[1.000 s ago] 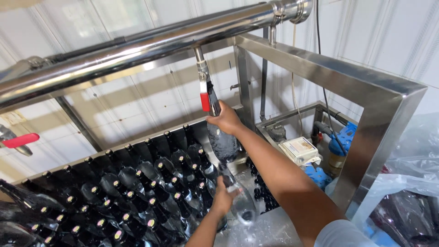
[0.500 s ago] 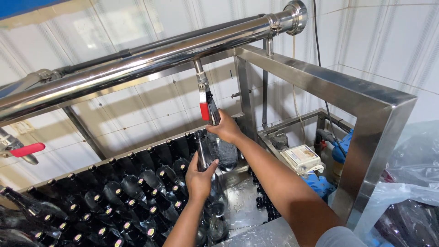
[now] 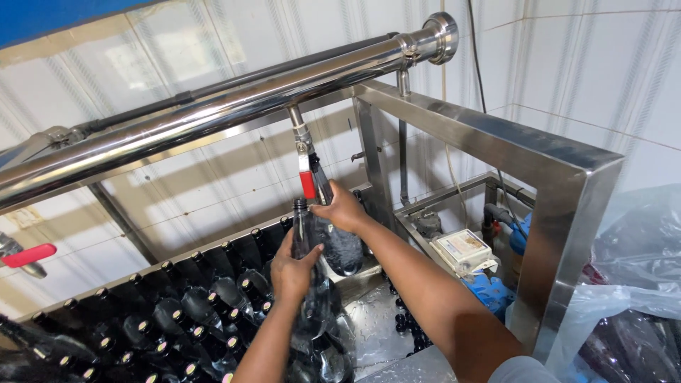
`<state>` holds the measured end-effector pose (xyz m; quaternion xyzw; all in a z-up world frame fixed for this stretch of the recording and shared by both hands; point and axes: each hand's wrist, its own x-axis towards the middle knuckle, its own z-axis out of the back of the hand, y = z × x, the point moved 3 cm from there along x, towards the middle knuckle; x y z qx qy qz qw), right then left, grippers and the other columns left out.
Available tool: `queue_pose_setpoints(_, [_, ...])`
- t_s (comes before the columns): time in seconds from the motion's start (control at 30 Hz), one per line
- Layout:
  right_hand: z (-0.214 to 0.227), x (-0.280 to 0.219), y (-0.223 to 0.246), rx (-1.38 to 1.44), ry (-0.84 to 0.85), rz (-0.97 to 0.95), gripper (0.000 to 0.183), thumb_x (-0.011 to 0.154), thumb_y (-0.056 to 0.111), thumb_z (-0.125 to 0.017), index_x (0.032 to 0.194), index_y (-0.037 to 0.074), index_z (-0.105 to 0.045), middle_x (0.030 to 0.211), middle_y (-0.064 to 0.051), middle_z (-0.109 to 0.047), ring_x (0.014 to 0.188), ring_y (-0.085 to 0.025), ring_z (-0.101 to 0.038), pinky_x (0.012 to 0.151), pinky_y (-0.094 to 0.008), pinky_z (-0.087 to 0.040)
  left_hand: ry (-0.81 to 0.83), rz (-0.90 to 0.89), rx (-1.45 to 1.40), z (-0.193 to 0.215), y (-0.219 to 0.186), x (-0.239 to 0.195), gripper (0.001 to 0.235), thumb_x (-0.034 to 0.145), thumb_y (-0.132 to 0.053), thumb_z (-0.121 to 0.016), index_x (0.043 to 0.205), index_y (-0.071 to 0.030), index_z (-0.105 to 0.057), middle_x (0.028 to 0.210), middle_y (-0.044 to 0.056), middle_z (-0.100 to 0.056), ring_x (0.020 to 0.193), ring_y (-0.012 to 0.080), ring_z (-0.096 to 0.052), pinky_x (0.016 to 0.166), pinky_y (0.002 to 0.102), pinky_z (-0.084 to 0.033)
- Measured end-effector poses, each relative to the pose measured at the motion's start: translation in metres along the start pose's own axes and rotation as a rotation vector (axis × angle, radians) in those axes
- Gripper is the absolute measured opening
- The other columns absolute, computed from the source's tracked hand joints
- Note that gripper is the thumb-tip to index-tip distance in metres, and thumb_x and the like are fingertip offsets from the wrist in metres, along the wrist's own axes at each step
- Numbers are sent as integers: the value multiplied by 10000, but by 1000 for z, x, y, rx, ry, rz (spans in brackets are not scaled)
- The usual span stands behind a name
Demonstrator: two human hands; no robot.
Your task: The person repeatedly picks up dark glass bottles from a tray, places them under a metal filling nozzle to fill them with liquid, and then sets the filled bottles aside. The process is performed manually in a repetitive cycle.
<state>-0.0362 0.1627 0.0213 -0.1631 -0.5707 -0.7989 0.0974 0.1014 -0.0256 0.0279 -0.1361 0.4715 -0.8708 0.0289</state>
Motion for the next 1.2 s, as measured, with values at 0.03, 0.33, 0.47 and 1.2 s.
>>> queue_pose_setpoints(0.03, [1, -3, 2, 43, 14, 14, 521, 817, 501, -954, 1101, 181, -658, 1075, -122, -796, 1129, -351, -750, 922, -534, -584, 9, -6, 36, 6, -2, 2, 878, 850, -464, -955, 1640, -303, -607, 1522, 106, -719, 1435, 335, -658, 1150, 438, -545])
queue_pose_setpoints(0.33, [7, -21, 28, 62, 102, 3, 864, 907, 505, -892, 1474, 16, -460, 1517, -277, -577, 1463, -478, -515, 1192, -614, -460, -19, -112, 223, 11, 15, 37, 875, 847, -511, -932, 1637, -342, -594, 1455, 56, -746, 1378, 313, -692, 1099, 435, -567])
queue_pose_setpoints(0.47, [-4, 6, -11, 115, 45, 77, 558, 871, 442, -977, 1217, 112, -689, 1235, -151, -789, 1235, -323, -711, 969, -507, -569, -43, -137, 221, 3, 12, 43, 853, 834, -534, -932, 1608, -393, -603, 1427, 3, -752, 1363, 265, -700, 1090, 401, -571])
queue_pose_setpoints(1.2, [-11, 4, 23, 157, 74, 77, 384, 896, 321, -898, 1186, 146, -716, 1139, -127, -824, 1155, -344, -760, 914, -519, -601, -42, -200, 77, 1, -10, 61, 829, 848, -477, -951, 1598, -322, -634, 1448, 46, -757, 1388, 287, -689, 1116, 399, -558])
